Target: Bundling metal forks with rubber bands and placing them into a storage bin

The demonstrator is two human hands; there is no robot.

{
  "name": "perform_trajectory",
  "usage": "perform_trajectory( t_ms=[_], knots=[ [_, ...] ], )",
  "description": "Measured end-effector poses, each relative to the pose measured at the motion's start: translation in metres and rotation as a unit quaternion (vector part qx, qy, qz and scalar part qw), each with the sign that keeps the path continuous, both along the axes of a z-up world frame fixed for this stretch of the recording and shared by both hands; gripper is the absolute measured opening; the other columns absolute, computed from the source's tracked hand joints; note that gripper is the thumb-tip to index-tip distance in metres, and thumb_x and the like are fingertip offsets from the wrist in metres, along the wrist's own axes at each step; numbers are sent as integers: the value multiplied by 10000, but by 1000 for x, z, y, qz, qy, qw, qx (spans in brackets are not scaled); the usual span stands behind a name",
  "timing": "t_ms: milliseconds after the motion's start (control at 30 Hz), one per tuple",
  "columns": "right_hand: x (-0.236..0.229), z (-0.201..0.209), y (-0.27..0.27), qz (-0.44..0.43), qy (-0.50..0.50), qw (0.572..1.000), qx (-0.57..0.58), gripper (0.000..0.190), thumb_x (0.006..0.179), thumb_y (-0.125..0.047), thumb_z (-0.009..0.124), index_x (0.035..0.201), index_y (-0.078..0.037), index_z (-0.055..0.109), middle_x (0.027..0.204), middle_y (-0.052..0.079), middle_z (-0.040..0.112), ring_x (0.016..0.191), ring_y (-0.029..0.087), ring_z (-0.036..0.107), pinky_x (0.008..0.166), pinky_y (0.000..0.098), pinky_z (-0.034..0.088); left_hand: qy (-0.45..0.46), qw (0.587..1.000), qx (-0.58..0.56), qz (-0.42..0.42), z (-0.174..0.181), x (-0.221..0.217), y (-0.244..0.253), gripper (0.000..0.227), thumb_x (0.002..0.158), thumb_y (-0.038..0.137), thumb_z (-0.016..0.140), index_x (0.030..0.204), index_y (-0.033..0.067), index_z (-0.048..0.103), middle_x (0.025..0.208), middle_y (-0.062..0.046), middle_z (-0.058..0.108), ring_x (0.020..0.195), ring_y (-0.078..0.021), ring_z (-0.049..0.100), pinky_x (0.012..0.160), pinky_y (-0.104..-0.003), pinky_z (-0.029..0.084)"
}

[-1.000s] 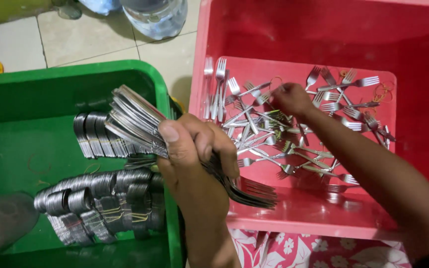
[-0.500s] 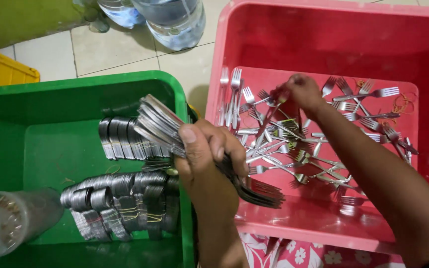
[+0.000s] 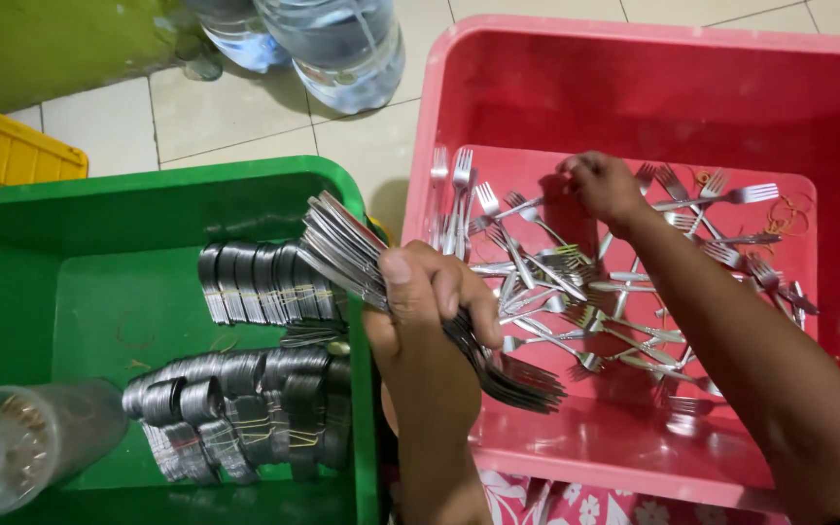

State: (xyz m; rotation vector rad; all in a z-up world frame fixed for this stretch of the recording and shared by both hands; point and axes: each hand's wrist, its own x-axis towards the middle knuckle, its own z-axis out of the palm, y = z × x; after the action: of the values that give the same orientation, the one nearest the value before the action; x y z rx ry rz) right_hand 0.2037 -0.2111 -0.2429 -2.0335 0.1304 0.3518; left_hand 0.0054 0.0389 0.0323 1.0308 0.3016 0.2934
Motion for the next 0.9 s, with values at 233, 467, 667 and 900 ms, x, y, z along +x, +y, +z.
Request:
perform_trajectory(
  t_ms=[233,467,667,900],
  knots=[
    [-9,28,45,210,-37,930,-300,282,926,-324,732,1109,-116,785,1043,145,754,815,326,722,771,460,581,3,1000,0,-16,-1,0,-3,442,1060,407,357,724,132,443,545,-18,468,434,-115,452,442,-266,377],
    [-25,21,94,393,-192,832,-342,270,859,-259,732,1123,-202,724,1158,-7,682,1064,247,632,906,437,574,-6,999,35,6,-2,1,-4,431,1049,437,351,736,153,438,508,-9,457,395,-110,375,408,-265,341],
    [-30,-3,116,488,-218,715,-451,427,959,-411,630,1235,-111,506,1114,113,667,1017,272,676,798,464,621,-12,1000,8,-1,-3,3,-2,443,1047,446,348,731,146,426,503,-25,446,379,-111,337,387,-270,300],
    [-34,51,89,323,-110,873,-349,319,1033,-421,477,1119,-124,554,1050,131,681,979,320,657,783,529,567,-29,999,2,12,1,0,1,418,1041,423,390,746,131,439,597,-14,429,418,-120,402,416,-273,358]
  ],
)
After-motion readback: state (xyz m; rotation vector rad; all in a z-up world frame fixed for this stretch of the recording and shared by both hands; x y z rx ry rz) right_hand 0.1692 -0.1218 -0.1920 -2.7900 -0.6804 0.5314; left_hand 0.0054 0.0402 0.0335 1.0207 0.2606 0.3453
